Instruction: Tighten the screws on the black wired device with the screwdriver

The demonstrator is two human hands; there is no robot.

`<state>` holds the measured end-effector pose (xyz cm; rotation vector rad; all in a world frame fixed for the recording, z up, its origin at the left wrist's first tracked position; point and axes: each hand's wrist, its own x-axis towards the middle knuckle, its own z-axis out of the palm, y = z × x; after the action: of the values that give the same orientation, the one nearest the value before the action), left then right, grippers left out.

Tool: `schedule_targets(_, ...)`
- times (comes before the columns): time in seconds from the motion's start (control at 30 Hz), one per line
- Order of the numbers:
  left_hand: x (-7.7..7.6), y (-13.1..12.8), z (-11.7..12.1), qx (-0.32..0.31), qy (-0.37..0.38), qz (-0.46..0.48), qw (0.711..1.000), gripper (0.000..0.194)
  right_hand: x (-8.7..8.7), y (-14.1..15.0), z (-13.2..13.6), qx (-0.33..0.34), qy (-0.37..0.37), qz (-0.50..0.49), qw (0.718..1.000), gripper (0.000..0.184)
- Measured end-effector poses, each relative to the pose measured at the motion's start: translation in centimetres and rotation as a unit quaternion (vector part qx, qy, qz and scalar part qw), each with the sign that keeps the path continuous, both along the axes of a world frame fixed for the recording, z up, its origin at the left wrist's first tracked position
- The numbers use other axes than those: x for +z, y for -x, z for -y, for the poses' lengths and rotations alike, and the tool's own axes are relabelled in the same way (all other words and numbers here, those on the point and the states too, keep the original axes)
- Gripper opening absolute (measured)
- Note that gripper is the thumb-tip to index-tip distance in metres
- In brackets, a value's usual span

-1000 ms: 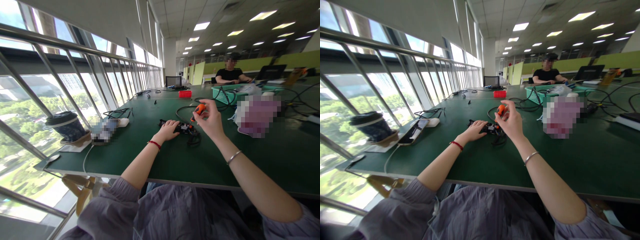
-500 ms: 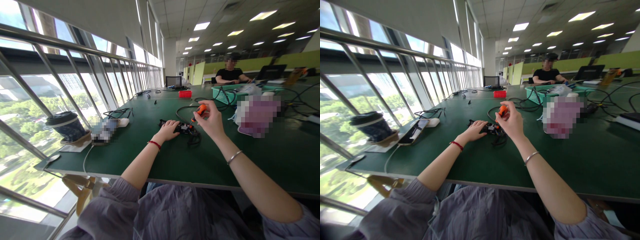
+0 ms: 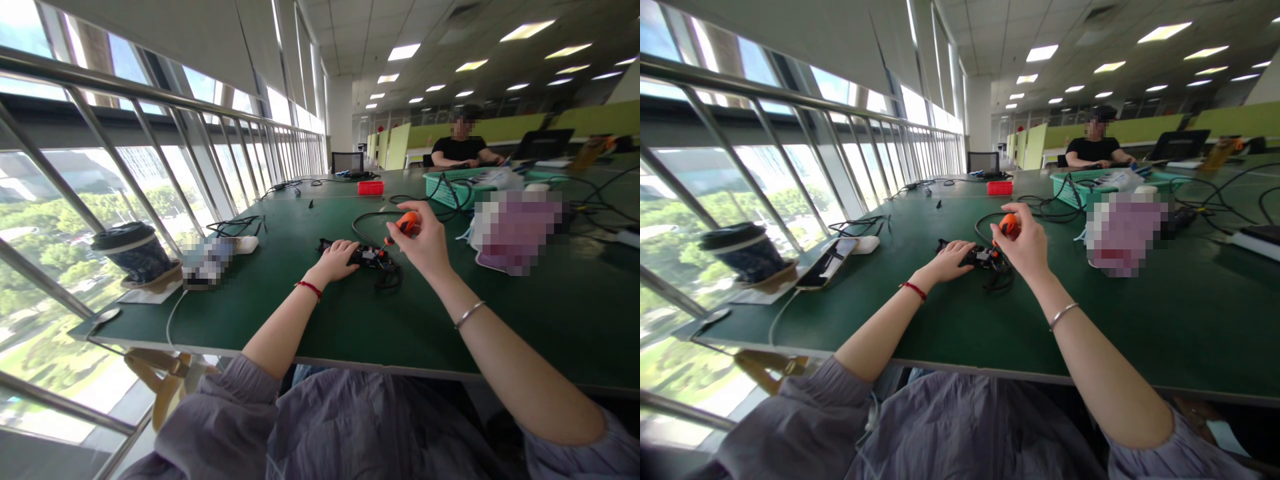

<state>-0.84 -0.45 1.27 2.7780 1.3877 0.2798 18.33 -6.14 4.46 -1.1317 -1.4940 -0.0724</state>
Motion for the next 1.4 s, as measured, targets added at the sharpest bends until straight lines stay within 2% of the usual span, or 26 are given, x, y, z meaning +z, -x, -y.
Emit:
schedule_targets(0.1,0.05,-0.02,0.07,0.001,-0.004,-0.006,1.000,0.060,-0.24,0.01,-0.14,0.021,0.007,-0.004,1.000,0.039)
schedule_targets(0.27,0.06,-0.03,0.12,0.002,-0.004,-0.003,1.000,0.060,-0.16,0.00,-0.03,0.021,0.004,0.001,1.000,0.037)
schedule_targets(0.47,0.04,-0.02,0.13,0.003,-0.001,-0.004,1.000,0.059,0.37,-0.13,0.14,-0.018,-0.007,0.017,1.000,0.015)
schedule_targets(0.67,-0.05,-0.01,-0.04,0.001,-0.003,-0.003,1.000,0.061,-0.07,0.08,-0.14,0.023,-0.001,-0.012,1.000,0.039)
schedule_targets(0.77,-0.05,-0.02,-0.02,0.001,-0.003,-0.003,1.000,0.061,-0.15,0.20,-0.17,0.038,-0.008,-0.018,0.999,0.042)
schedule_targets(0.83,-0.08,-0.01,-0.02,0.001,-0.003,-0.001,1.000,0.060,-0.01,0.19,-0.07,0.029,-0.014,-0.011,0.999,0.038)
schedule_targets(0.93,-0.12,0.00,-0.05,0.001,-0.003,0.001,1.000,0.060,0.27,0.06,0.15,0.007,-0.020,0.014,1.000,0.017)
schedule_targets(1.0,-0.12,0.00,-0.06,0.001,-0.004,-0.001,1.000,0.060,0.36,-0.03,0.23,-0.001,-0.023,0.022,1.000,0.012)
schedule_targets(1.07,-0.09,-0.01,-0.06,0.001,-0.004,-0.004,1.000,0.061,0.31,-0.05,0.22,-0.003,-0.021,0.019,1.000,0.017)
schedule_targets(1.2,-0.05,-0.06,-0.03,0.003,-0.004,-0.005,1.000,0.061,-0.04,0.05,-0.01,0.028,-0.012,0.004,1.000,0.038)
schedule_targets(1.4,-0.09,-0.02,-0.05,0.001,-0.004,-0.002,1.000,0.061,-0.13,0.08,-0.09,0.038,-0.008,0.003,0.999,0.039)
